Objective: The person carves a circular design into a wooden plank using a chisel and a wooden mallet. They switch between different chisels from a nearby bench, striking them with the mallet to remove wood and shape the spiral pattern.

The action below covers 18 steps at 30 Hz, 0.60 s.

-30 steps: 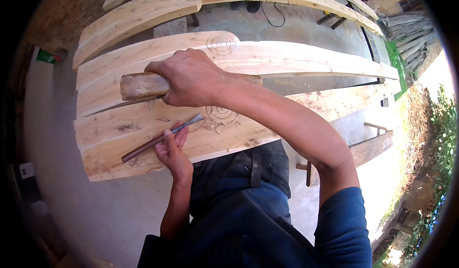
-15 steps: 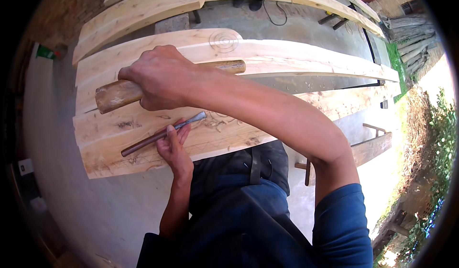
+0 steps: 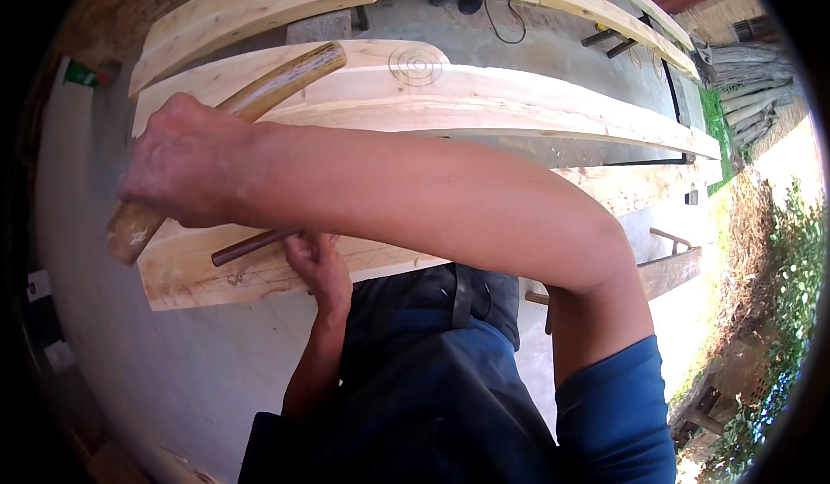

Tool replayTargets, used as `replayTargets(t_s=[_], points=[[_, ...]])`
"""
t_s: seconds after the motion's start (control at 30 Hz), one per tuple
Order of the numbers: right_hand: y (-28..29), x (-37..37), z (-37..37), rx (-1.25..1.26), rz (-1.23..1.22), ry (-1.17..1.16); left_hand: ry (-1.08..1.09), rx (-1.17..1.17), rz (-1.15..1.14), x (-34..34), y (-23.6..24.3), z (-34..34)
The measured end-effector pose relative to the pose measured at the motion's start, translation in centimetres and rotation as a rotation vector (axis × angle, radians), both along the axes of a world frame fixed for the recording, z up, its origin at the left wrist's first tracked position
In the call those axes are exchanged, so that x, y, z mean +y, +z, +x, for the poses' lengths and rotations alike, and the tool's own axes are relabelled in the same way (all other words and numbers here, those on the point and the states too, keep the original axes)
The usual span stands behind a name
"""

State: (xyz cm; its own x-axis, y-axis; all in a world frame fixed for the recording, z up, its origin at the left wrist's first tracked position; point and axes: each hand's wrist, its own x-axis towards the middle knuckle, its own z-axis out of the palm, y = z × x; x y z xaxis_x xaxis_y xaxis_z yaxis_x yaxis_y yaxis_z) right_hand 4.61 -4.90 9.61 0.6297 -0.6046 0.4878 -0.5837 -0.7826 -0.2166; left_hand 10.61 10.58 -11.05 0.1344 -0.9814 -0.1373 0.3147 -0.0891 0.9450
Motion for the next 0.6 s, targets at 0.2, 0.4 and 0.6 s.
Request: replayTargets(t_s=[0.2, 0.4, 0.6], points=[[-0.8, 0.5, 3.4, 0.368, -0.102, 0.232, -0.065, -1.104, -0.405, 1.2, -5.5, 2.7], [-0.8, 0.0, 3.2, -0.088, -0.034, 0.067, -0.083, -0.309, -0.003, 0.9, -2.8, 1.1], [-2.3, -1.6, 1.4, 0.507, 0.015, 0.065, 0.017, 0.145, 0.028, -0.1, 0.5, -0.8]])
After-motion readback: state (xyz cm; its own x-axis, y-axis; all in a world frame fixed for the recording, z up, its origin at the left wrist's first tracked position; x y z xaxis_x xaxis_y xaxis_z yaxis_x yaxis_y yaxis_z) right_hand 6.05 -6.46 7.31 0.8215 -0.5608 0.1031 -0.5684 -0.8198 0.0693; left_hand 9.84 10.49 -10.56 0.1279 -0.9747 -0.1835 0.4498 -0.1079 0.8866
